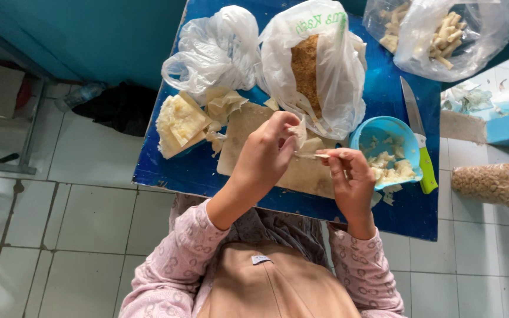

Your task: The person sits at a blue table and wraps spring rolls: they take thin square wrappers, spoon brown filling from a plastic bag onto a wrapper, fold the wrapper over the filling, and place the finished roll into a plastic bag. They also cut a stack of wrappers into smaller pieces with a knife on the cutting board.

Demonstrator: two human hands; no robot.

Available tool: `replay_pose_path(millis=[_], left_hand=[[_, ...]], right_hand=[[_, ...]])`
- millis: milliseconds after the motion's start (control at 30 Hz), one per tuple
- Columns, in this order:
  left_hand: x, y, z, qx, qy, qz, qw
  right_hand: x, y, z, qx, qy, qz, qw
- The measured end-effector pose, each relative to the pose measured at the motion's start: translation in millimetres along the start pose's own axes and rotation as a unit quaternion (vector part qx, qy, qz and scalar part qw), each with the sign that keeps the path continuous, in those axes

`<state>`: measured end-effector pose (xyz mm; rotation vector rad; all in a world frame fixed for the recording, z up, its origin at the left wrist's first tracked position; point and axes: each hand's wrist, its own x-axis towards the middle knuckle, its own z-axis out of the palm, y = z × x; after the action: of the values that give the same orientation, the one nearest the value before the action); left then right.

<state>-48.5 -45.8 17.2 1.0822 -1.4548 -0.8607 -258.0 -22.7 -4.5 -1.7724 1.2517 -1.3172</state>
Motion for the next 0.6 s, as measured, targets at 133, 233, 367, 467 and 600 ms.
replay_pose_path(millis=[133, 233, 367, 467, 600], left_hand=[[-15, -7, -9, 0.031, 0.052, -0.063, 0.996], [-32, -16, -17, 0.151, 0.089, -0.025, 0.984], [-47, -19, -24, 0.205, 0.069, -0.072, 0.974], [-47, -16, -29, 0.227, 0.073, -0.058, 0.969], [-53, -10, -33, 0.253, 0.106, -0.018, 0.961]], right_hand=[[-3, 4, -5, 0.032, 0.022, 0.024, 0.999], [-2, 3, 8, -0.004, -0.003, 0.026, 1.000], [5, -6, 45, -0.058, -0.043, -0.041, 0.997], [11, -16, 71, -0.108, -0.034, -0.114, 0.987], [13, -28, 84, -0.209, -0.052, -0.208, 0.954]])
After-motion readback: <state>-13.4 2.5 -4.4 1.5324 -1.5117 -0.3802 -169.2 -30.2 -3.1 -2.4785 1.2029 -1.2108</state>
